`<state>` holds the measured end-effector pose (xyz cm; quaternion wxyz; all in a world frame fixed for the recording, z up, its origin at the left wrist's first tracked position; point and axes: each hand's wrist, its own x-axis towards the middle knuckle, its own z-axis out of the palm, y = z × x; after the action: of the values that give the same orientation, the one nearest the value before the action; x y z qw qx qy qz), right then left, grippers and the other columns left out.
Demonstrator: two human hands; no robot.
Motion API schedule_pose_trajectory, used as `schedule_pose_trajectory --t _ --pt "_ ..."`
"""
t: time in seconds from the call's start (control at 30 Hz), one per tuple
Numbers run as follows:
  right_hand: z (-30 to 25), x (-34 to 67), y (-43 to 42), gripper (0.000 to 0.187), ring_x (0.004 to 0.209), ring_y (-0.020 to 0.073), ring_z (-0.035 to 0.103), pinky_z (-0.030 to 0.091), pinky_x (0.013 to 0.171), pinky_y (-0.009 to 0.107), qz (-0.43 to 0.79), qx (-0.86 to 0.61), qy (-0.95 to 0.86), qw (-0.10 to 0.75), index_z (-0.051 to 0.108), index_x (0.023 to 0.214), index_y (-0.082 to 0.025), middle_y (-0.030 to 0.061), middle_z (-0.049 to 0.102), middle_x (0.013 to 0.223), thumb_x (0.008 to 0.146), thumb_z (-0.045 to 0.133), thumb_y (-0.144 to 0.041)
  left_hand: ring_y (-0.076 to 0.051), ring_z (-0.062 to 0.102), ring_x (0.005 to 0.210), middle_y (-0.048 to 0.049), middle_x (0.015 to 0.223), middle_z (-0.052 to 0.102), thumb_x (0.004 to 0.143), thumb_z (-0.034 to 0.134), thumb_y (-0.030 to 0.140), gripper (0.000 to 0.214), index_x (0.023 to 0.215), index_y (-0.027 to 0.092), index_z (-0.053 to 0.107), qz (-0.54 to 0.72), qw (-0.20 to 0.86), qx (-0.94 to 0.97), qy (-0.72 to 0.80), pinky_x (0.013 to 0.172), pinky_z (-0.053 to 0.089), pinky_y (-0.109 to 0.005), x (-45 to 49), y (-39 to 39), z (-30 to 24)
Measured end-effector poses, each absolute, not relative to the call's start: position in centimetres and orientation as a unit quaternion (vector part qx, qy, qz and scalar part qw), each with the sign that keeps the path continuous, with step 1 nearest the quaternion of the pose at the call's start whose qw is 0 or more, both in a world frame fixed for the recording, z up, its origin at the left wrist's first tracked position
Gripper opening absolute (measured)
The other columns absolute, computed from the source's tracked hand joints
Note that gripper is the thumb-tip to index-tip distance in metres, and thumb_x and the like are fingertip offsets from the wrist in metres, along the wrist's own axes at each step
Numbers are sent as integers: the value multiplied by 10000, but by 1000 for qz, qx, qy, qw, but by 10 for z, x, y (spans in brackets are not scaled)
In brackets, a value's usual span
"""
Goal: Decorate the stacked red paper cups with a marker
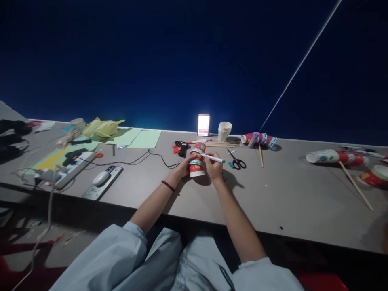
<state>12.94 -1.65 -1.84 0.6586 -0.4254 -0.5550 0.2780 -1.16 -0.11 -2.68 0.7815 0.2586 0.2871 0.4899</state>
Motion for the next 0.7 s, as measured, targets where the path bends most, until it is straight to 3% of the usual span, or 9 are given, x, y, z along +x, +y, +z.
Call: schedule_pose_trajectory --t 0.7 --pt "-19 130 -19 89 800 192 640 522 762 329 224 -427 -613 626 637 822 -221 28 677 826 818 568 -277 -177 689 679 -80 776 734 776 705 209 157 895 110 679 490 786 236 294 821 532 -313 -11 -4 -19"
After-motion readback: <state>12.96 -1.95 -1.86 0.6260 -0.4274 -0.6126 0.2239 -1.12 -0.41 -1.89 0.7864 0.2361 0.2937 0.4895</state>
